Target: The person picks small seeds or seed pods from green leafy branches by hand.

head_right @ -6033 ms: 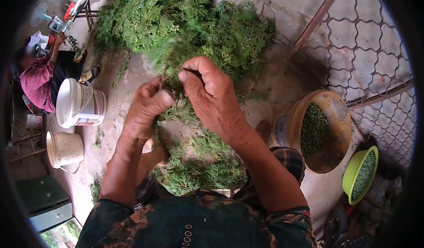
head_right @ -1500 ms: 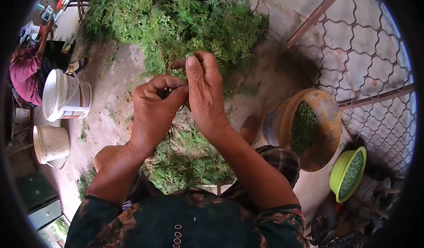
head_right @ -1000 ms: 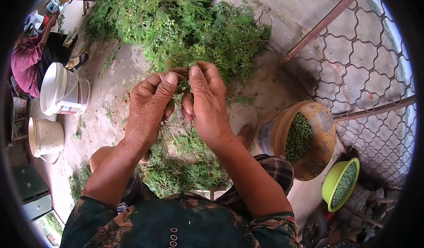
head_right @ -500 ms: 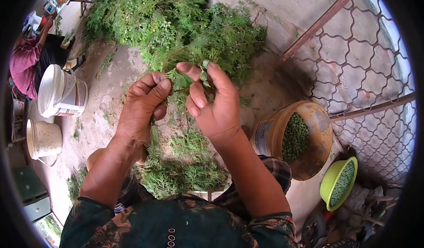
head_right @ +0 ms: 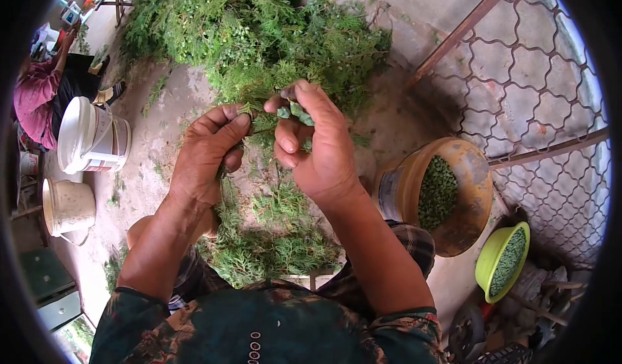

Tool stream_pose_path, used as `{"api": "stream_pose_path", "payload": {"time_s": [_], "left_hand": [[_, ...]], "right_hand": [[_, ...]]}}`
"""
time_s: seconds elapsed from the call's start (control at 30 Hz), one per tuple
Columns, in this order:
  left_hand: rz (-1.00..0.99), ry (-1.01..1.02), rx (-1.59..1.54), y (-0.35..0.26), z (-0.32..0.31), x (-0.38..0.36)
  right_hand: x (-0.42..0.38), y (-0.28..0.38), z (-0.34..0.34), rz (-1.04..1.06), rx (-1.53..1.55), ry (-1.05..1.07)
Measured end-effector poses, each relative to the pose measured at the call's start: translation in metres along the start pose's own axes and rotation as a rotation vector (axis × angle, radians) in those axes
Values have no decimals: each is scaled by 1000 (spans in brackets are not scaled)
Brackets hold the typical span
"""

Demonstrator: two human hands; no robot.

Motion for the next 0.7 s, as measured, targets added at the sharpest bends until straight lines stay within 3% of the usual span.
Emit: {"api": "stream_pose_path", "payload": {"time_s": [0.13, 0.2, 0.4, 0.47, 0.57, 0.7], "left_hand": [[6, 127, 285, 3, -6, 0], [-322, 238, 378, -5, -16, -4], [-306, 189, 348, -18, -17, -10], [-316, 194, 365, -18, -19, -12], [-579, 228, 733, -5, -18, -12], [-689, 184, 982, -4, -29, -26]], "right_hand": [[-2, -1, 5, -68, -48, -32], [-2, 7, 7, -47, -32, -3], [-11, 24, 7, 54, -249, -98], [-16, 25, 0, 48, -480, -43], [-18, 22, -10, 82, -481, -23], [-17, 25, -14, 212, -668, -38]]}}
Point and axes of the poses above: each hand's wrist, its own x-axis towards the middle knuckle, its own z-axis out of the back of the hand, y = z × x, the point moved 7 cm from there along x, towards the middle knuckle, and after that the axes turned 15 degrees about -x, right-handed, at the moved point
